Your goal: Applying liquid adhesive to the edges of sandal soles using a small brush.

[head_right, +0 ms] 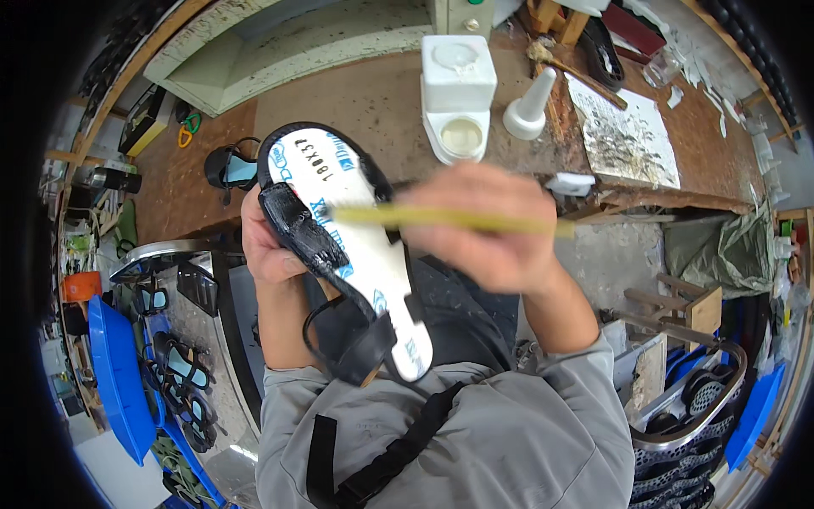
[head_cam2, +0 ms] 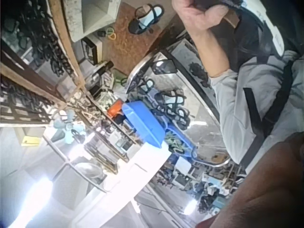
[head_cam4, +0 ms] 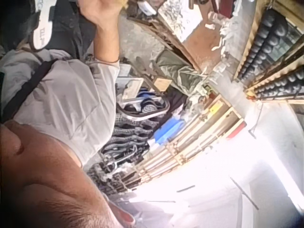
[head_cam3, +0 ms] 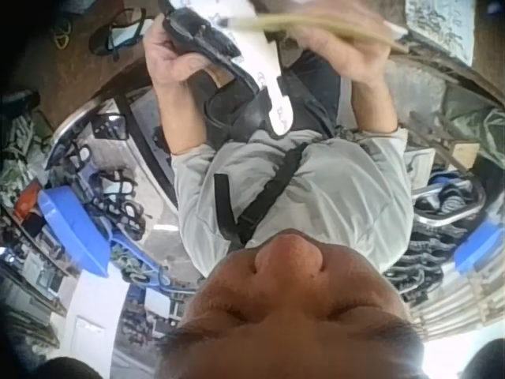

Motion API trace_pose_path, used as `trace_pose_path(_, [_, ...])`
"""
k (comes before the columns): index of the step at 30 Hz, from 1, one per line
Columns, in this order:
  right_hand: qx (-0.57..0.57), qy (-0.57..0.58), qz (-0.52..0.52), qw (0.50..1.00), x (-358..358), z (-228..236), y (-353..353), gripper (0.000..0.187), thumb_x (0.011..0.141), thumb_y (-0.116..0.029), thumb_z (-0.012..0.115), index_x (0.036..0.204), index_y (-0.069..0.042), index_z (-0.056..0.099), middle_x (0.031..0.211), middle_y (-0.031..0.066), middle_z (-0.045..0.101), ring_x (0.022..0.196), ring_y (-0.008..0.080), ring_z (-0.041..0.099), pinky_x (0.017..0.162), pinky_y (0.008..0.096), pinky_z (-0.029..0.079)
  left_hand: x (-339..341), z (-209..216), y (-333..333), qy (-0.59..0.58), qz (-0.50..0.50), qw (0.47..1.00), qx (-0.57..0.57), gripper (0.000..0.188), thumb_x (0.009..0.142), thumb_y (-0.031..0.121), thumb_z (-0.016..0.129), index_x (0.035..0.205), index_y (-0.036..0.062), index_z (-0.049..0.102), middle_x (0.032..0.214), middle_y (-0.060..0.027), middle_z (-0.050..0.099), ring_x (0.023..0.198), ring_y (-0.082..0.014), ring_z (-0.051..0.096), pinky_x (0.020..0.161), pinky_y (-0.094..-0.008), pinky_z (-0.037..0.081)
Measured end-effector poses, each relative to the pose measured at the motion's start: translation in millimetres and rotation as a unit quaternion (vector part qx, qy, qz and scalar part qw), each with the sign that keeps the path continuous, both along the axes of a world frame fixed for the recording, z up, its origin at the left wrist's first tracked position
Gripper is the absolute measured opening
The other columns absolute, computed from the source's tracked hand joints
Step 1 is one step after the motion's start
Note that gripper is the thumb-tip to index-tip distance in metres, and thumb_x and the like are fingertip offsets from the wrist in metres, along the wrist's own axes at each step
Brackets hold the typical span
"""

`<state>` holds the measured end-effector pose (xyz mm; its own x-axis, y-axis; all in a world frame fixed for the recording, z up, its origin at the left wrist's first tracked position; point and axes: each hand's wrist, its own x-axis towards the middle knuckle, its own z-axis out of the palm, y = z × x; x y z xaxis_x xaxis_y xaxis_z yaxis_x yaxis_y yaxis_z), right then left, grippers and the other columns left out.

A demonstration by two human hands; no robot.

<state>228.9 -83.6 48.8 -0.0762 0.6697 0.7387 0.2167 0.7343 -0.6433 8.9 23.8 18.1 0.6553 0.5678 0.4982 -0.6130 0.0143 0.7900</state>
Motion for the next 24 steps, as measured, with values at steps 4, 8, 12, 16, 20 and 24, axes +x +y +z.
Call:
trace_pose_path(4, [-0.141, 0.176, 0.021, 0.974, 5, -14, -35, 0.020, 0.078, -0.008, 0.064, 0.096, 0.000, 0.063, 0.076, 0.0092, 0.065, 0.057, 0.0139, 0.058, 0.048, 0.0279, 0.047, -35, 0, 27, 0.003, 0.155, 0.987, 0.034, 0.067, 0.058, 0.013, 0.080, 0.114, -0.0069, 0.050, 0.106, -0.0133, 0.060, 0.097, -0.0207, 0.059, 0.087, -0.0317, 0.046])
trace_pose_path(8, [-0.444, 0.196, -0.005, 0.874, 7, -38, -26, 0.023, 0.087, -0.019, 0.057, 0.100, -0.001, 0.061, 0.074, 0.0054, 0.063, 0.060, 0.0101, 0.058, 0.052, 0.0250, 0.046, -55, 16, 50, -0.073, 0.196, 0.973, 0.099, 0.062, 0.058, 0.014, 0.081, 0.111, -0.0046, 0.054, 0.107, -0.0130, 0.060, 0.097, -0.0214, 0.059, 0.087, -0.0324, 0.046])
trace_pose_path(12, [-0.459, 0.248, 0.221, 0.824, -33, -43, -19, 0.029, 0.089, -0.028, 0.056, 0.090, 0.000, 0.061, 0.068, 0.0039, 0.060, 0.062, 0.0092, 0.057, 0.056, 0.0220, 0.045, -51, 33, 47, -0.073, 0.234, 0.961, 0.127, 0.062, 0.058, 0.015, 0.080, 0.111, -0.0043, 0.053, 0.106, -0.0118, 0.060, 0.095, -0.0204, 0.060, 0.086, -0.0316, 0.046])
trace_pose_path(16, [-0.431, 0.316, 0.207, 0.819, -40, -35, -12, 0.024, 0.086, -0.026, 0.060, 0.081, -0.003, 0.061, 0.061, 0.0031, 0.058, 0.054, 0.0084, 0.055, 0.050, 0.0203, 0.043, -41, 47, 41, -0.008, 0.275, 0.958, 0.081, 0.068, 0.066, 0.018, 0.076, 0.121, -0.0036, 0.042, 0.110, -0.0097, 0.055, 0.101, -0.0197, 0.054, 0.091, -0.0316, 0.041])
trace_pose_path(20, [-0.409, 0.353, 0.110, 0.834, -34, -26, -14, 0.021, 0.086, -0.024, 0.061, 0.081, -0.003, 0.061, 0.060, 0.0025, 0.058, 0.051, 0.0076, 0.054, 0.047, 0.0200, 0.041, -34, 9, 16, 0.021, 0.325, 0.945, -0.031, 0.071, 0.068, 0.032, 0.074, 0.121, 0.0004, 0.039, 0.123, -0.0109, 0.045, 0.117, -0.0214, 0.042, 0.099, -0.0339, 0.032])
trace_pose_path(24, [-0.421, 0.320, 0.109, 0.842, -39, -35, -11, 0.021, 0.086, -0.023, 0.060, 0.078, -0.004, 0.059, 0.060, 0.0027, 0.058, 0.051, 0.0071, 0.054, 0.046, 0.0194, 0.040, -7, -47, -33, -0.008, 0.027, 0.993, -0.112, 0.082, 0.072, 0.047, 0.068, 0.131, 0.0028, 0.031, 0.132, -0.0142, 0.039, 0.119, -0.0238, 0.042, 0.099, -0.0358, 0.033])
